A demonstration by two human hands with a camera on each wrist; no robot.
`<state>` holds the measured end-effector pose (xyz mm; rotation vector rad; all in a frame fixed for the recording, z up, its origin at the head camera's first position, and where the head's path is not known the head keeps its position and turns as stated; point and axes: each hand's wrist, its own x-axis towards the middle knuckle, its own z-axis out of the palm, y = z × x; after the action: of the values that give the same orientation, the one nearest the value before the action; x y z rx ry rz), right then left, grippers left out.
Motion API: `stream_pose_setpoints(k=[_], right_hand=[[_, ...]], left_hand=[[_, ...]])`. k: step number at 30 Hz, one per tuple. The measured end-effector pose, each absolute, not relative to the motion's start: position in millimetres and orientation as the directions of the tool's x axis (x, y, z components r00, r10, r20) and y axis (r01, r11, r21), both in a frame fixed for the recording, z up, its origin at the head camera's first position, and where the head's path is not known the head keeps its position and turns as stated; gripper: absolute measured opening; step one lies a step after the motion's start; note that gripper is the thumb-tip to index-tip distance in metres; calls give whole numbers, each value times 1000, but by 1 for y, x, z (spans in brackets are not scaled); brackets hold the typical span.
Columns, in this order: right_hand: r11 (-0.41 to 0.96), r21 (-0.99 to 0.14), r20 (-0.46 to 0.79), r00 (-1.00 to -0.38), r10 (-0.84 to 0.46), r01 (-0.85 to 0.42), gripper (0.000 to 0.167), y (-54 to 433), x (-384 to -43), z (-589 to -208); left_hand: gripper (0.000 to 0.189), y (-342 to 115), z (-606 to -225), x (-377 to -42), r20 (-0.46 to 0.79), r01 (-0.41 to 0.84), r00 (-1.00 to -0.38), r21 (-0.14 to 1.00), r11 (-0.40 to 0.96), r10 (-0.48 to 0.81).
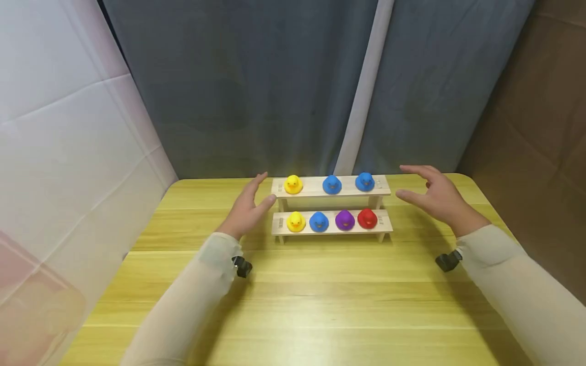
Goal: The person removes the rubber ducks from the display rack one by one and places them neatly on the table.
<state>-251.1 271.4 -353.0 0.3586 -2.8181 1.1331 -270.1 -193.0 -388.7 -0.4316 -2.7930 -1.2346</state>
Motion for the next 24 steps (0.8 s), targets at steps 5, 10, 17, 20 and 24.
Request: stream_pose_setpoints(k=[5,10,17,20,24], right_hand=[[681,-688,178,-968,-179,-253,72,266,-257,-352],[662,-709,167,-970,-178,-243,70,260,-261,-352],[641,-729,160,-970,-181,-240,69,251,-269,-349],[646,-732,139,-975,-170,-217,70,248,-271,-348],[652,-734,111,-980,-163,-191,71,244,-272,-348]], left_hand=[[69,-184,-395,-275,163,255,-965,762,596,205],[64,-178,-403,-280,162,235,-970,820,521,184],[60,-167,-415,-289,133,168,-985,877,450,110],[58,-160,-417,-290,109,137,-990,897,420,89],[57,-155,-420,-291,86,107,-994,904,413,69]])
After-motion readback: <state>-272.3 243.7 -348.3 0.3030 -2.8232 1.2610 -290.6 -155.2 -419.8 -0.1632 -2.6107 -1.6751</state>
